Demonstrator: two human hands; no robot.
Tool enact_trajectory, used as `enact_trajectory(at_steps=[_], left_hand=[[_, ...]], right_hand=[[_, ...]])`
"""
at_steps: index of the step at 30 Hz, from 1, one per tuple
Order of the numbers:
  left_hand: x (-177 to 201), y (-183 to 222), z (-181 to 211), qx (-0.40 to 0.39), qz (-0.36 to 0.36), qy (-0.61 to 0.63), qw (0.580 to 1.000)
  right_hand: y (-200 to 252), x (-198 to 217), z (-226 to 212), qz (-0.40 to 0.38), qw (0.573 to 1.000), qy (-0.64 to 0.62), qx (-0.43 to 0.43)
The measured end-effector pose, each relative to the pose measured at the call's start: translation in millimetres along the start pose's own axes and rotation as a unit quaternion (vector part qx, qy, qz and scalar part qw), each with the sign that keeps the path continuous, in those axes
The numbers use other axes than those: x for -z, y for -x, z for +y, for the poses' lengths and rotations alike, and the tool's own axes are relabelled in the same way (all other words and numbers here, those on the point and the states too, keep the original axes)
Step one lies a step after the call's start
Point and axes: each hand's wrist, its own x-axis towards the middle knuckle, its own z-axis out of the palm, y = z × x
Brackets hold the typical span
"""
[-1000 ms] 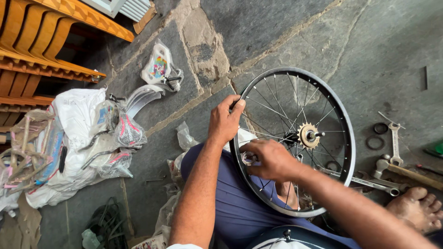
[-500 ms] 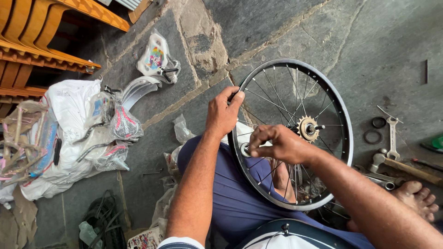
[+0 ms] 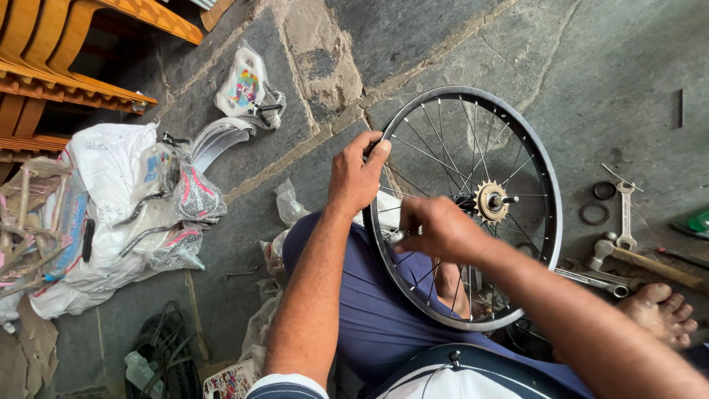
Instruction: The person prepares and installs spokes into a bicycle wheel rim by hand, handling small hub components and cleaning parts with a cloth.
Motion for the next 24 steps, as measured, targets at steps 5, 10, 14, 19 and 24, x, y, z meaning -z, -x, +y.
enact_trajectory(at_steps=[5, 10, 14, 19, 24], left_hand=[[0, 1, 0, 0.038, -0.009, -0.008, 0.999], [-1, 0, -3, -0.003, -0.005, -0.003, 1.0], [-2, -5, -1, 0.01, -0.009, -0.007, 1.0], [-1, 0, -3, 0.028, -0.006, -0.008, 1.0], [-2, -1, 0, 0.021, -0.004, 0.005, 1.0]], right_hand=[[0, -2, 4, 0.019, 0.986, -0.031, 0.165], [-4, 2, 21, -0.001, 0.982, -0.1, 0.16], [-3, -17, 9, 0.051, 0.993, 0.064, 0.088], [-6, 2, 29, -0.01, 0.971, -0.167, 0.172], [-3, -23, -3, 0.038, 0.989, 0.14, 0.015]])
